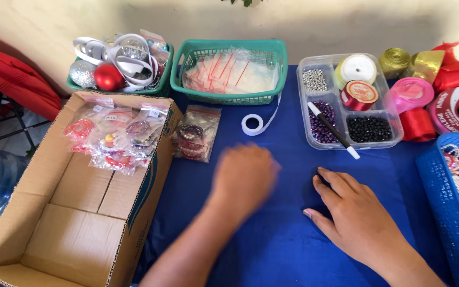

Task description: The person places bracelets one by one into small plastic bags, sealing each bag by hand.

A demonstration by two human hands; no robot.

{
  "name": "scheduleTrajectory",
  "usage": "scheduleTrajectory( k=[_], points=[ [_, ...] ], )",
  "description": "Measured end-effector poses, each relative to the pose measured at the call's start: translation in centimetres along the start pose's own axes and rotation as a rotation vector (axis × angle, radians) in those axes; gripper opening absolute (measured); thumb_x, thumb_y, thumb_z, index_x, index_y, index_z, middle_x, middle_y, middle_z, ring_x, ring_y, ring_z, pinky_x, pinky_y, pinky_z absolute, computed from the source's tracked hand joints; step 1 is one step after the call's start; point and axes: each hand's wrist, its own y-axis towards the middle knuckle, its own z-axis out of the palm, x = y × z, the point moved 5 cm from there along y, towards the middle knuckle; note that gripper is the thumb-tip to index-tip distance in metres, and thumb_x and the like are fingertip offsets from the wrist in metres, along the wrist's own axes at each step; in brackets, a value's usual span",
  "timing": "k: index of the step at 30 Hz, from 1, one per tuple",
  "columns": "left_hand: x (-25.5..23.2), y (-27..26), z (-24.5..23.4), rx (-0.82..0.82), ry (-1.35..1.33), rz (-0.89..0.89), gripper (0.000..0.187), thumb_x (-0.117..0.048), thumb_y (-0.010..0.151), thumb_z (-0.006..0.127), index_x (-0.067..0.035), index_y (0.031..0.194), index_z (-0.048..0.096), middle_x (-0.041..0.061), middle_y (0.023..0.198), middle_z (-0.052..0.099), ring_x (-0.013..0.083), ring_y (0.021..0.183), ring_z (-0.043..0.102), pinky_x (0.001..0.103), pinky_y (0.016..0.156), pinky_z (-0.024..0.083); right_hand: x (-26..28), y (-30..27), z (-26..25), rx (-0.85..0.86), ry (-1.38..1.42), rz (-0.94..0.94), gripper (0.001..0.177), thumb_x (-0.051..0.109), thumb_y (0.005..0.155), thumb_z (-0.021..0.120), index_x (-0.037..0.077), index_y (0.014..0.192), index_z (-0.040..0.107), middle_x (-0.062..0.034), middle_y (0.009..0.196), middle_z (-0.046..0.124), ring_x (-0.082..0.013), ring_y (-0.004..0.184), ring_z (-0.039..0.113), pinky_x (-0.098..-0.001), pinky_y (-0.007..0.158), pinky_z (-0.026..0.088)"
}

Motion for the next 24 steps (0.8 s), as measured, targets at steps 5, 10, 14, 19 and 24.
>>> scheduleTrajectory(
  k=[5,10,14,19,24],
  points=[
    [8.7,-1.8,-1.4,-0.264,0.286,-0.154,0.021,-0.014,0.094,0.058,-0.012,0.113,0.067,0.009,0.118,0.066,0.03,0.117,0.057,0.052,0.101,0.036,0.4,-0.3,0.2,0.023,-0.042,-0.005,0.07,0.043,0.078,0.07,-0.002,0.131,0.061,-0.0185,0.145,0.054,-0.0341,0.127,0.052,-0.045,0.097,0.045],
    [11.3,-2.5,-0.9,-0.503,0.255,-0.14,0.031,-0.01,0.091,0.056,-0.015,0.118,0.07,0.004,0.127,0.068,0.0298,0.133,0.052,0.06,0.119,0.014,0.3,-0.3,0.5,0.076,-0.086,0.01,0.075,0.045,0.077,0.068,-0.002,0.135,0.057,-0.0186,0.148,0.05,-0.034,0.133,0.049,-0.0443,0.098,0.044],
    [11.4,-2.1,-0.8,-0.407,0.186,-0.161,0.033,-0.008,0.092,0.054,-0.017,0.118,0.072,0.001,0.12,0.07,0.0287,0.13,0.054,0.064,0.122,0.002,0.2,-0.2,0.4,0.07,-0.08,-0.006,0.076,0.045,0.077,0.068,-0.002,0.136,0.056,-0.0189,0.149,0.05,-0.0341,0.134,0.049,-0.0444,0.098,0.043],
    [12.0,-1.9,-0.5,-0.333,0.093,-0.181,0.036,-0.004,0.092,0.053,-0.017,0.119,0.072,-0.001,0.116,0.071,0.0246,0.123,0.057,0.067,0.122,-0.002,0.2,-0.3,0.2,0.065,-0.065,0.009,0.076,0.045,0.078,0.069,-0.002,0.136,0.055,-0.0192,0.149,0.049,-0.0345,0.134,0.048,-0.0445,0.098,0.043],
    [12.0,-1.6,0.3,-0.366,0.107,-0.189,0.04,-0.004,0.092,0.051,-0.014,0.128,0.067,0.003,0.125,0.067,0.0262,0.128,0.055,0.069,0.121,-0.001,0.5,-0.3,0.0,0.053,-0.053,-0.01,0.075,0.044,0.078,0.069,-0.003,0.136,0.055,-0.0201,0.149,0.049,-0.0355,0.134,0.048,-0.0448,0.096,0.043]
  ],
)
